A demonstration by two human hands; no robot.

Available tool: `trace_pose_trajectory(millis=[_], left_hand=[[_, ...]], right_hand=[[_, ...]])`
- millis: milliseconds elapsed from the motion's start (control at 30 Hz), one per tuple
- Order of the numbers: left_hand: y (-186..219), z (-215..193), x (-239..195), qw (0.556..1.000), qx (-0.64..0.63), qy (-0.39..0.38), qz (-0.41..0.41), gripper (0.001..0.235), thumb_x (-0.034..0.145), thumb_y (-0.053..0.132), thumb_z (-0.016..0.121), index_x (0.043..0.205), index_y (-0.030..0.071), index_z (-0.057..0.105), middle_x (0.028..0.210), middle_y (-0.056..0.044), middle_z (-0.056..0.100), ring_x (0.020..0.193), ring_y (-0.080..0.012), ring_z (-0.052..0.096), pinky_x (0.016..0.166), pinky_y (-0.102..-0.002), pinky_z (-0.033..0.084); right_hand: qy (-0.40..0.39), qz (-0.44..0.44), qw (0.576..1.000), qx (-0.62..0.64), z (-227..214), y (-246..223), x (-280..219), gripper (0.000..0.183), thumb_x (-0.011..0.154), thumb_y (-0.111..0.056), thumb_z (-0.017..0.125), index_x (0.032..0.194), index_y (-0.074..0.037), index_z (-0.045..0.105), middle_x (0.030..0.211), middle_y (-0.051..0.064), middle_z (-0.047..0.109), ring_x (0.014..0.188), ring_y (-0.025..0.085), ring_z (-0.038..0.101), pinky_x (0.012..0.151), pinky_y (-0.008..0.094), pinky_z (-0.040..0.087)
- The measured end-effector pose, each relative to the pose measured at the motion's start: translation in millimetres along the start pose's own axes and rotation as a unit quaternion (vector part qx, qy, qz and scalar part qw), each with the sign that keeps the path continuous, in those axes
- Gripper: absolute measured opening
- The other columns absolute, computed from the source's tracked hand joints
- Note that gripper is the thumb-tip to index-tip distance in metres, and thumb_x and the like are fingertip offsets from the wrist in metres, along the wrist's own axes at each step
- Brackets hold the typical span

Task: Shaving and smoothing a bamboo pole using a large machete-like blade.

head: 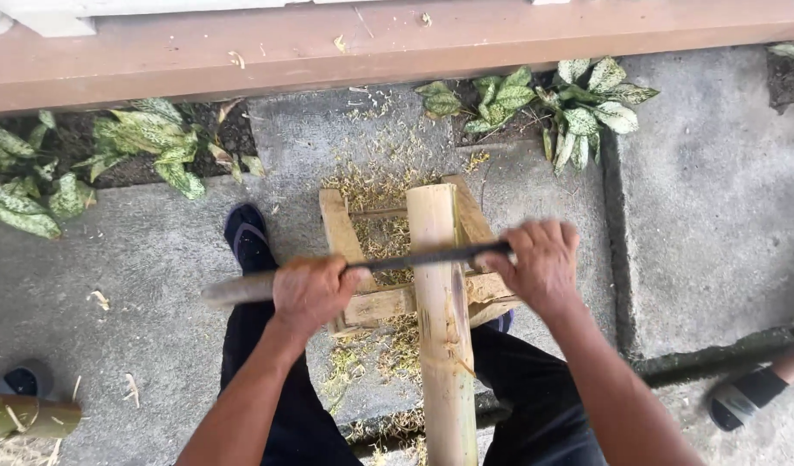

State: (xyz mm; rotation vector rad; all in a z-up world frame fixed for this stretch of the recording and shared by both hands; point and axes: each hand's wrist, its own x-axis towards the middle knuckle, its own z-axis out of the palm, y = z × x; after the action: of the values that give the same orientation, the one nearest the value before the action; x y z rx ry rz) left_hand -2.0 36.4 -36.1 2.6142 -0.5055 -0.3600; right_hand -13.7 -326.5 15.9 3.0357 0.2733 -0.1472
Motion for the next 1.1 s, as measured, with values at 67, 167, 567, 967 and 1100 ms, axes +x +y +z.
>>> trace_pose_trajectory(millis=[67, 167, 567, 967, 1100], left_hand=[[-8, -2, 32, 0.998, 0.018, -0.047, -0.034, 0.064, 0.098, 0.069, 0.043, 0.070, 0.016, 0.065, 0.053, -0.002, 0.058, 0.047, -0.0202, 0.058, 0.053, -0.044, 0.053], [-23, -2, 66, 0.999, 0.001, 0.015, -0.037, 0.061, 0.099, 0.067, 0.047, 0.070, 0.016, 0.064, 0.049, 0.000, 0.056, 0.043, -0.0206, 0.056, 0.052, -0.044, 0.049], [-27, 25, 51, 0.992, -0.080, -0.046, -0.087, 0.057, 0.101, 0.062, 0.046, 0.075, 0.014, 0.063, 0.056, -0.007, 0.062, 0.047, -0.0288, 0.063, 0.048, -0.049, 0.050], [-13, 21, -63, 0.996, -0.038, -0.059, -0.048, 0.057, 0.097, 0.061, 0.056, 0.067, 0.014, 0.065, 0.052, -0.007, 0.061, 0.047, -0.0267, 0.065, 0.057, -0.045, 0.055], [2, 19, -103, 0.999, -0.016, -0.031, -0.018, 0.056, 0.092, 0.065, 0.051, 0.068, 0.017, 0.067, 0.049, -0.005, 0.061, 0.048, -0.0253, 0.063, 0.060, -0.045, 0.054]], right_hand=[[-0.013, 0.002, 1.000, -0.019, -5, 9, 40, 0.063, 0.089, -0.075, 0.046, 0.091, -0.020, 0.077, 0.085, 0.000, 0.066, 0.083, 0.019, 0.051, 0.086, 0.040, 0.034], [0.034, -0.051, 0.997, -0.046, -12, 20, 94, 0.063, 0.097, -0.075, 0.046, 0.093, -0.019, 0.074, 0.088, -0.001, 0.065, 0.087, 0.018, 0.051, 0.091, 0.038, 0.035], [-0.011, -0.075, 0.994, -0.080, -31, 4, 98, 0.062, 0.095, -0.074, 0.050, 0.098, -0.018, 0.077, 0.086, 0.001, 0.067, 0.083, 0.020, 0.053, 0.087, 0.038, 0.036], [-0.009, -0.042, 0.999, 0.001, -22, -45, -33, 0.059, 0.087, -0.071, 0.055, 0.095, -0.016, 0.075, 0.089, 0.002, 0.068, 0.089, 0.020, 0.056, 0.093, 0.039, 0.038], [0.000, -0.028, 0.999, 0.045, -38, -62, -72, 0.056, 0.083, -0.069, 0.059, 0.094, -0.016, 0.073, 0.089, 0.001, 0.066, 0.093, 0.022, 0.057, 0.097, 0.041, 0.038]])
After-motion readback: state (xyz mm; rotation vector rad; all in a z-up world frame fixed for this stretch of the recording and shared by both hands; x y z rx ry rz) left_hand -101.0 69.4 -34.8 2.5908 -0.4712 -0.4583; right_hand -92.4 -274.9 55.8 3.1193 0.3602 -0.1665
